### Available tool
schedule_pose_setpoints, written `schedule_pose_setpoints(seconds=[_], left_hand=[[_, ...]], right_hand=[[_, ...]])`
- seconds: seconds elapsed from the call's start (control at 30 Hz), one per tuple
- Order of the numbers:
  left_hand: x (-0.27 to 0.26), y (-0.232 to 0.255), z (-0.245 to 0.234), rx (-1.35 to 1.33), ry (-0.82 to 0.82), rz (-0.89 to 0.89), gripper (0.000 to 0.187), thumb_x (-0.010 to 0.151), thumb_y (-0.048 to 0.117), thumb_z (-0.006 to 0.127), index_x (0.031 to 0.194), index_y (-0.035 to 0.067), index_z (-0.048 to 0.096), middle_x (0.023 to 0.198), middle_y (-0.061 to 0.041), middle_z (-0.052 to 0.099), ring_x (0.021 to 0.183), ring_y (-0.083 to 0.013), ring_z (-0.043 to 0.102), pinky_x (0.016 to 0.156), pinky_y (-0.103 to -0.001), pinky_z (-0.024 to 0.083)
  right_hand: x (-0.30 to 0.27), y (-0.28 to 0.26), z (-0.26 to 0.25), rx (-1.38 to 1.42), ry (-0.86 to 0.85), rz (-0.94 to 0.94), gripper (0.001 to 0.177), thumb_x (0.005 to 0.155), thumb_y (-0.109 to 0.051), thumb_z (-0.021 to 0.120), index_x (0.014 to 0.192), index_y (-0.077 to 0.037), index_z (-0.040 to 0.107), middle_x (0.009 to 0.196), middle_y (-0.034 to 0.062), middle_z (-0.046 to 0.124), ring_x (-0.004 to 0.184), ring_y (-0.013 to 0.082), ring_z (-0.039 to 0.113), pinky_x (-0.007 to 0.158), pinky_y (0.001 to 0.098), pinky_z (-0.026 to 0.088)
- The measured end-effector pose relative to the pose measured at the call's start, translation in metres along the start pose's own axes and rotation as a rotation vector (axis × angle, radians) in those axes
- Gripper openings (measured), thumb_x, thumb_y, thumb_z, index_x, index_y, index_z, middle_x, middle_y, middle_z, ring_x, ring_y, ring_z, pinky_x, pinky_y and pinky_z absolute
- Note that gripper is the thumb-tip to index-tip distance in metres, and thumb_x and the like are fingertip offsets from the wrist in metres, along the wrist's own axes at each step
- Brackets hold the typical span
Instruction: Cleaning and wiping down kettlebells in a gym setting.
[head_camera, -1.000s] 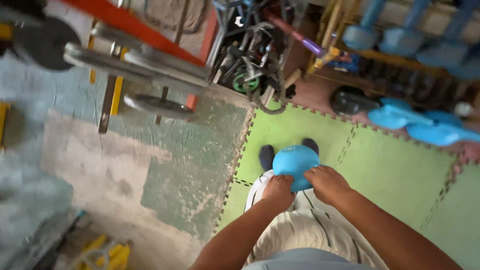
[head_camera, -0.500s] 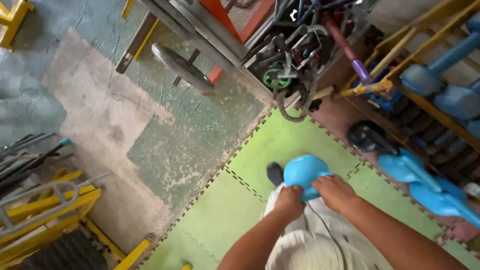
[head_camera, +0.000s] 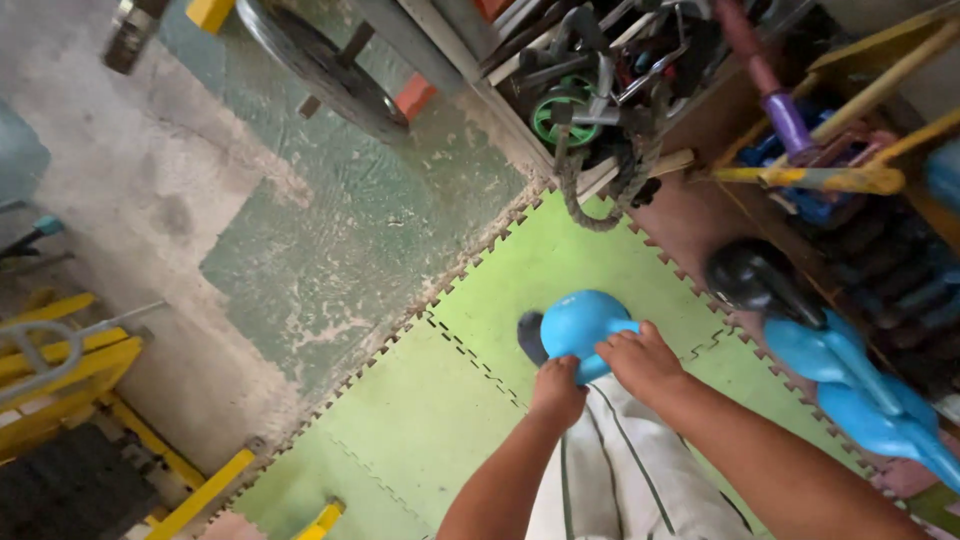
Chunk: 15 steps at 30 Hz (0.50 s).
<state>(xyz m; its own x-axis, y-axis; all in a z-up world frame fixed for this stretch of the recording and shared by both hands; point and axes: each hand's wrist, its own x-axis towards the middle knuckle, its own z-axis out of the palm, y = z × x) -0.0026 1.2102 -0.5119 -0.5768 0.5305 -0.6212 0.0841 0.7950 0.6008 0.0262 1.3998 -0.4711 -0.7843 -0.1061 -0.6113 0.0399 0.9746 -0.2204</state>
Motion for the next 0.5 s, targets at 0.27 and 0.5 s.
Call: schedule_pose_setpoints(seconds=[0.27,0.5], left_hand=[[0.097,-0.067,0.019,-0.085,0.110,-0.116,0.048,0.075,0.008,0.078,0.121,0.005,0.065,0.122,-0.024,0.064,0.117,-0.0449,0.057,0.100,-0.050,0.048],[0.184,-0.117,0.038,-0.040,0.221,-0.022,0.050,0.073,0.005,0.075,0.121,0.004,0.063,0.119,-0.022,0.067,0.120,-0.0437,0.057,0.105,-0.050,0.046]], right_hand=[[0.117,0.030,0.049,-0.084,0.254,-0.137,0.025,0.087,-0.018,0.054,0.104,-0.024,0.070,0.098,-0.0019,0.070,0.102,0.0173,0.066,0.096,0.0456,0.042],[0.202,0.064,0.084,-0.036,0.281,-0.152,0.024,0.090,-0.019,0.053,0.105,-0.025,0.071,0.101,-0.0026,0.070,0.106,0.0174,0.066,0.096,0.0461,0.042]])
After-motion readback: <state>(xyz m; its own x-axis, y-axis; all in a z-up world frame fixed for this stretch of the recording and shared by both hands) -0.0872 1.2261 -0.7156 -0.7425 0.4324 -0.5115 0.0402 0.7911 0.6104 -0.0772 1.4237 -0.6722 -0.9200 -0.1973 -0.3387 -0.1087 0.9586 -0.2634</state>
